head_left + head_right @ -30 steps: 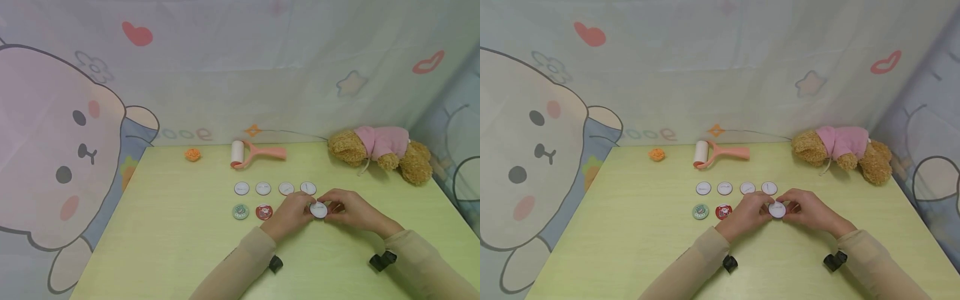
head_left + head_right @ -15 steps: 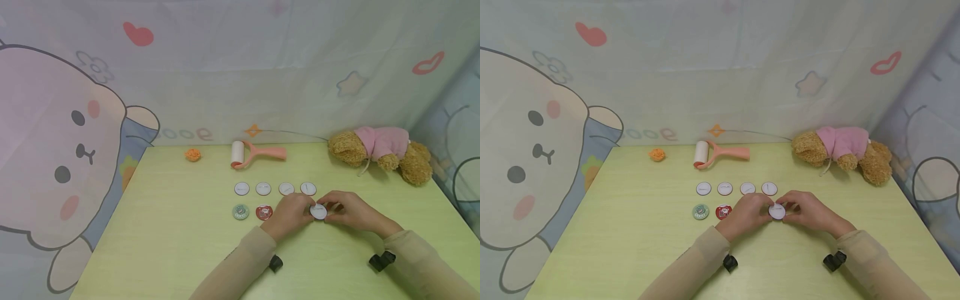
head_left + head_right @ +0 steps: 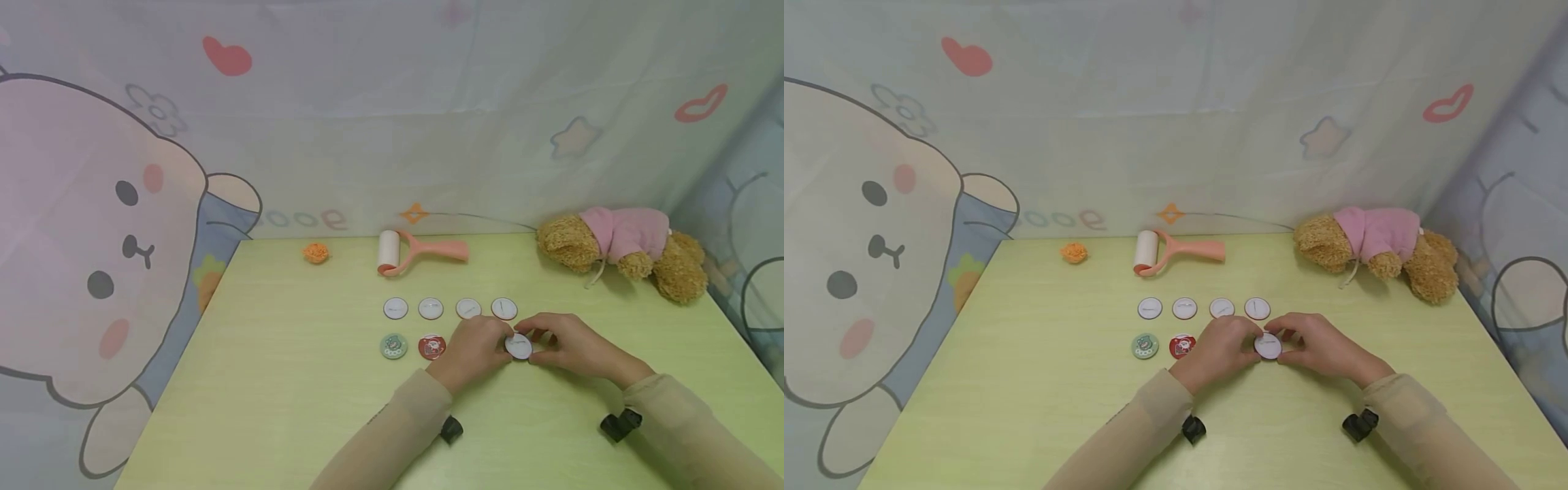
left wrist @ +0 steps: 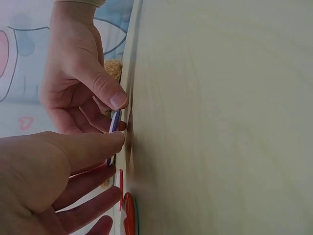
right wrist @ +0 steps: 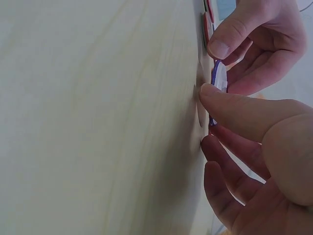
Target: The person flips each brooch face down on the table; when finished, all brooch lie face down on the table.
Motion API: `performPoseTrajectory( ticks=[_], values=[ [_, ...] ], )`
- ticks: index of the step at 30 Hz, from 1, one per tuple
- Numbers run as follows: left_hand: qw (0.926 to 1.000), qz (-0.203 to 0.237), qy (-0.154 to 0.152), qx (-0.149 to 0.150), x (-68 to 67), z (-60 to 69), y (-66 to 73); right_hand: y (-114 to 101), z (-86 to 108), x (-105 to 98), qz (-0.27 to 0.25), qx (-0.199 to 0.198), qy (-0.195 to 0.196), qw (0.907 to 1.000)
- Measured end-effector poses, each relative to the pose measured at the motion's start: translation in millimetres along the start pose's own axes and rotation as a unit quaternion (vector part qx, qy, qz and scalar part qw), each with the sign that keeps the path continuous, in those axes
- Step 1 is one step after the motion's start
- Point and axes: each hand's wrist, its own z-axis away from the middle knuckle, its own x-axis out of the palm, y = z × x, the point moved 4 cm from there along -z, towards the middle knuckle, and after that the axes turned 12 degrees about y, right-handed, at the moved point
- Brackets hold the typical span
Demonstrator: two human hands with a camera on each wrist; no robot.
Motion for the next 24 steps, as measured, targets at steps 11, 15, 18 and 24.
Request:
performPoseTrajectory(
  ticks=[11, 15, 18, 24],
  values=[
    [0.9998, -0.019, -0.008, -0.002, 1.3, -0.6, 1.2, -1.9, -1.0, 0.8, 0.012, -0.005, -0.005, 0.9999],
    [0.9995, -0.026, -0.015, -0.009, 2.1, -1.0, 1.0, -2.4, -1.3, 0.9, 0.017, -0.002, -0.009, 0.9998],
    [0.9993, -0.031, -0.017, -0.01, 3.0, -1.1, 0.8, -3.1, -1.5, 0.8, 0.019, -0.001, -0.01, 0.9998],
    [0.9992, -0.038, -0.014, -0.005, 5.0, -1.8, 0.5, -4.7, -1.1, 1.5, 0.018, -0.005, -0.007, 0.9998]
  ],
)
